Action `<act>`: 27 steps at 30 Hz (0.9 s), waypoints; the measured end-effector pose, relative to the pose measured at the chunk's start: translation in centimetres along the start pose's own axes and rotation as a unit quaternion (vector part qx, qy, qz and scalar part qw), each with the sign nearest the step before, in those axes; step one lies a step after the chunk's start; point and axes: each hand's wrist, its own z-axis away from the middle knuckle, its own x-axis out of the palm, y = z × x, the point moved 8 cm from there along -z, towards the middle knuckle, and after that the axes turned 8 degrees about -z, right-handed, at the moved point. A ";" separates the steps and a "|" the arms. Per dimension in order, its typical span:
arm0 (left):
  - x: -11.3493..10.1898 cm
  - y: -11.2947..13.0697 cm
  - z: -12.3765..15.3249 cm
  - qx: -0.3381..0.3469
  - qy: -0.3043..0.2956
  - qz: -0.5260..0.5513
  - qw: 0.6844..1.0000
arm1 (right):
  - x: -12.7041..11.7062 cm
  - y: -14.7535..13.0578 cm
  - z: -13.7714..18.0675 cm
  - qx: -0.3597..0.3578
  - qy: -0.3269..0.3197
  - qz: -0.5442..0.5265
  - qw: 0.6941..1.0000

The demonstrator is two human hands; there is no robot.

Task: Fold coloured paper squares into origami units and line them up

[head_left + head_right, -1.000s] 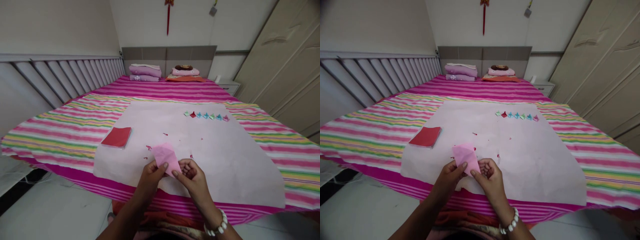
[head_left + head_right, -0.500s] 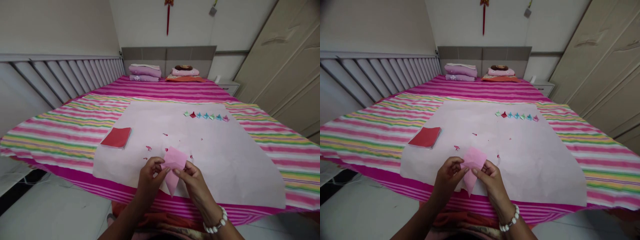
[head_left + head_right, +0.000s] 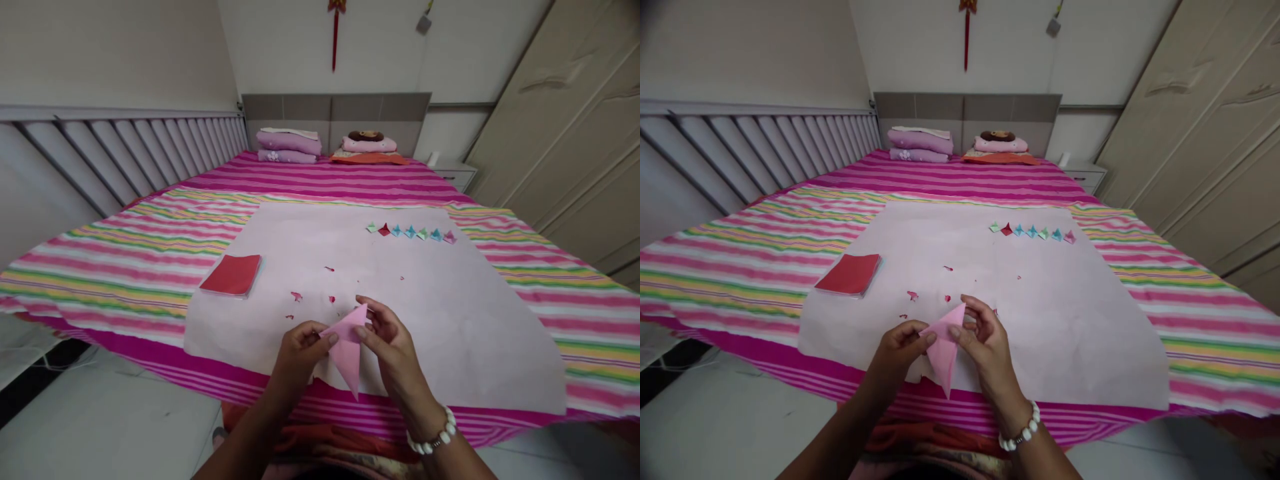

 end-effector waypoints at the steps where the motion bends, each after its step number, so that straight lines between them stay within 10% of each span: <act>1: 0.0 -0.3 -0.1 -0.015 -0.002 0.006 1.000 | 0.1 0.5 0.0 0.028 0.003 -0.036 0.999; 8: -0.1 -1.0 0.0 -0.044 0.006 0.019 0.999 | 2.4 3.9 1.6 0.191 -0.055 -0.104 0.975; 15: -0.7 -0.9 -0.1 -0.013 0.026 -0.040 0.999 | 0.7 3.9 1.0 0.142 0.008 -0.061 0.988; 27: 1.1 3.0 -1.4 0.041 -0.053 -0.164 0.984 | 1.6 4.8 1.8 0.178 -0.065 0.032 0.981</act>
